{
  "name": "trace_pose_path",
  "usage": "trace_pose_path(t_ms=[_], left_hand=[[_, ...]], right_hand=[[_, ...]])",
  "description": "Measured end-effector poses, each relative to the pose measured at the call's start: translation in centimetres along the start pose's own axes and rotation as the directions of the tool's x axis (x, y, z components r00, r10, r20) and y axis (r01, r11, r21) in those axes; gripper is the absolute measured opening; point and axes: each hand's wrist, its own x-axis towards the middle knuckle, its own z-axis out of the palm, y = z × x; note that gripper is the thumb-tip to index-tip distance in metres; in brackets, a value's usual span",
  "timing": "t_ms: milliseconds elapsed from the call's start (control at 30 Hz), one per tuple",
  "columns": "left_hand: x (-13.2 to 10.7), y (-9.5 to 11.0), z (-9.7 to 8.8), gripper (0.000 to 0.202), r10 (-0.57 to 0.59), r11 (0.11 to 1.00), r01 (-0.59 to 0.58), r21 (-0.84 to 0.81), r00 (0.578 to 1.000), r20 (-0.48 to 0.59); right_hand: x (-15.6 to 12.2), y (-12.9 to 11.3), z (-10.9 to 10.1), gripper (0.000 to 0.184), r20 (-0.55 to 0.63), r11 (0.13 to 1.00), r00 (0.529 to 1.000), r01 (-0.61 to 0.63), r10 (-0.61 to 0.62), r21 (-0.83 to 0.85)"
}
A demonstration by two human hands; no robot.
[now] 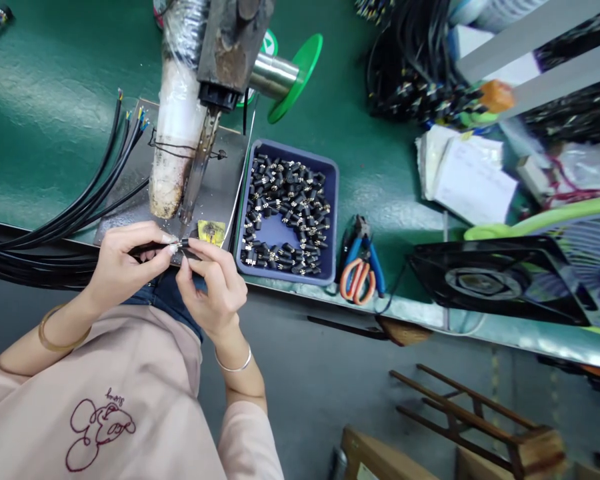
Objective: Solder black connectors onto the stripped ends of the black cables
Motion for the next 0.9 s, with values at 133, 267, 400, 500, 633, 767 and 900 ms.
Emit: trace_pose_path(t_ms=[133, 267, 400, 500, 633, 767, 900], left_hand=[[0.1, 0.3, 0.1, 0.015, -0.044, 0.998, 0.044, -0.035, 0.999, -0.008], [0.3, 0.5, 0.2, 0.013, -0.218, 0.965, 0.218, -0.144, 0.976, 0.019], [0.6, 0.6, 0.4, 0.016, -0.323, 0.915, 0.328, -0.237, 0.945, 0.059], [0.9, 0.8, 0.3, 0.016, -0.342, 0.894, 0.348, -0.282, 0.937, 0.071], [1.1, 1.1, 0.1, 0.015, -0.339, 0.883, 0.348, -0.314, 0.937, 0.086], [1.0, 1.0, 0.0, 0.015, -0.329, 0.892, 0.348, -0.29, 0.938, 0.114], [0.7, 0.7, 0.1, 0.017, -0.315, 0.91, 0.339, -0.239, 0.94, 0.133]], right_hand=[[0.0, 0.1, -0.1, 0.016, -0.004, 1.0, 1.0, -0.005, 0.005, -0.013], [0.2, 0.1, 0.0, 0.018, 0.002, 1.0, 1.0, 0.002, -0.002, -0.027], [0.4, 0.2, 0.1, 0.017, -0.003, 0.999, 1.0, 0.009, -0.009, -0.042], [0.6, 0.0, 0.0, 0.015, -0.002, 0.998, 1.0, 0.007, -0.007, -0.066], [0.6, -0.2, -0.2, 0.016, 0.008, 0.996, 1.0, 0.011, -0.01, -0.085], [0.4, 0.0, -0.2, 0.016, -0.003, 0.998, 1.0, 0.02, -0.02, -0.066], [0.0, 0.4, -0.3, 0.017, 0.024, 0.999, 1.0, 0.015, -0.014, -0.045]])
